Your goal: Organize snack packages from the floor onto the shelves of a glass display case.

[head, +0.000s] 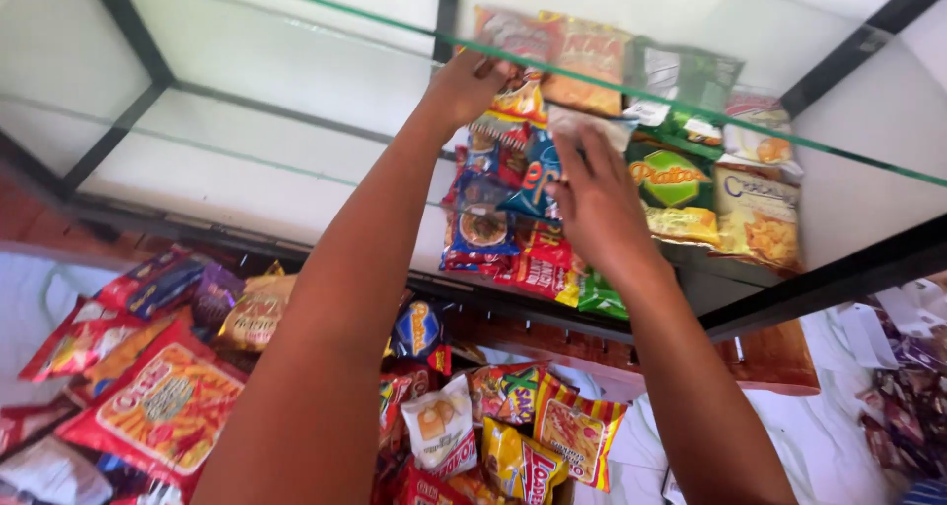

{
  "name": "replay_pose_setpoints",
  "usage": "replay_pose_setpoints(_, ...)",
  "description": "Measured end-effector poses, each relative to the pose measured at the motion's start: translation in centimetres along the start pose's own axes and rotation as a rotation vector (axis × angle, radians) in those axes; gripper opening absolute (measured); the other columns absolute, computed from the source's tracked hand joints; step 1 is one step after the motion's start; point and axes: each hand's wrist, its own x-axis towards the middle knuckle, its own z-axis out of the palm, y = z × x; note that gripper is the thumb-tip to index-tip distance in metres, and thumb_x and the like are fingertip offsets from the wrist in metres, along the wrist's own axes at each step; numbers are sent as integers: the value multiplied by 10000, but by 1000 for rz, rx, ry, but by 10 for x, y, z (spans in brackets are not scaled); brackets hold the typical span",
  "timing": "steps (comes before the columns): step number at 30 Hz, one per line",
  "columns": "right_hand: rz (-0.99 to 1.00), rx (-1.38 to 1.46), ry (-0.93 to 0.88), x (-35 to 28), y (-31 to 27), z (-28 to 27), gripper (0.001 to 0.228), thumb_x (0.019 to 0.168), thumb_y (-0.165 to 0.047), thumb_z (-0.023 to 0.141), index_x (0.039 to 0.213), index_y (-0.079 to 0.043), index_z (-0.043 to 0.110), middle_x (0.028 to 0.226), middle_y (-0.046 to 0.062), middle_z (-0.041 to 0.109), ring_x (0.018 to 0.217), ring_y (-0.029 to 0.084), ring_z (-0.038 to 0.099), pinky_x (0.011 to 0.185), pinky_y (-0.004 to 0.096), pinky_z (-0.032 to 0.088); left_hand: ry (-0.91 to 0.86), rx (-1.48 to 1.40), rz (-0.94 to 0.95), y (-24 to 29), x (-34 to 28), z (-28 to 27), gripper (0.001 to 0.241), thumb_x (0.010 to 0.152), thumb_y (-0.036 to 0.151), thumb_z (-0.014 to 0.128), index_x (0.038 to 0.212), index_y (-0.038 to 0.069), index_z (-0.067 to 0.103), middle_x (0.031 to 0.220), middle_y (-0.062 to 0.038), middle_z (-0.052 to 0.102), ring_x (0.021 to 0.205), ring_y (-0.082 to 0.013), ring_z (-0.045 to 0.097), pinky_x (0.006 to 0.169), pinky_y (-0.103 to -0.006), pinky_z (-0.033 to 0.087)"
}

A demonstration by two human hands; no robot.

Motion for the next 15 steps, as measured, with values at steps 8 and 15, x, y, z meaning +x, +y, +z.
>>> replay_pose_setpoints(8, -31, 64, 87, -14, -3, -4, 535, 1036, -147, 699, 1521, -17, 514, 1588, 253, 434, 1479, 458, 417, 1212, 558, 338, 232, 324, 147, 9, -31, -19, 669, 907, 547, 702, 1422, 143, 567, 1173, -256, 660, 1077, -488, 615, 857, -565, 485)
replay_pose_setpoints(15, -15, 343, 113, -33, -93, -38, 419, 1121, -101, 663, 1518, -27, 552, 1640, 204, 463, 1530, 378, 474, 1258, 460, 414, 221, 263, 253, 32, -158, -99, 440, 1006, 447, 694, 1281, 105, 663, 1254, -178, 706, 1191, -382, 674, 1004, -447, 535)
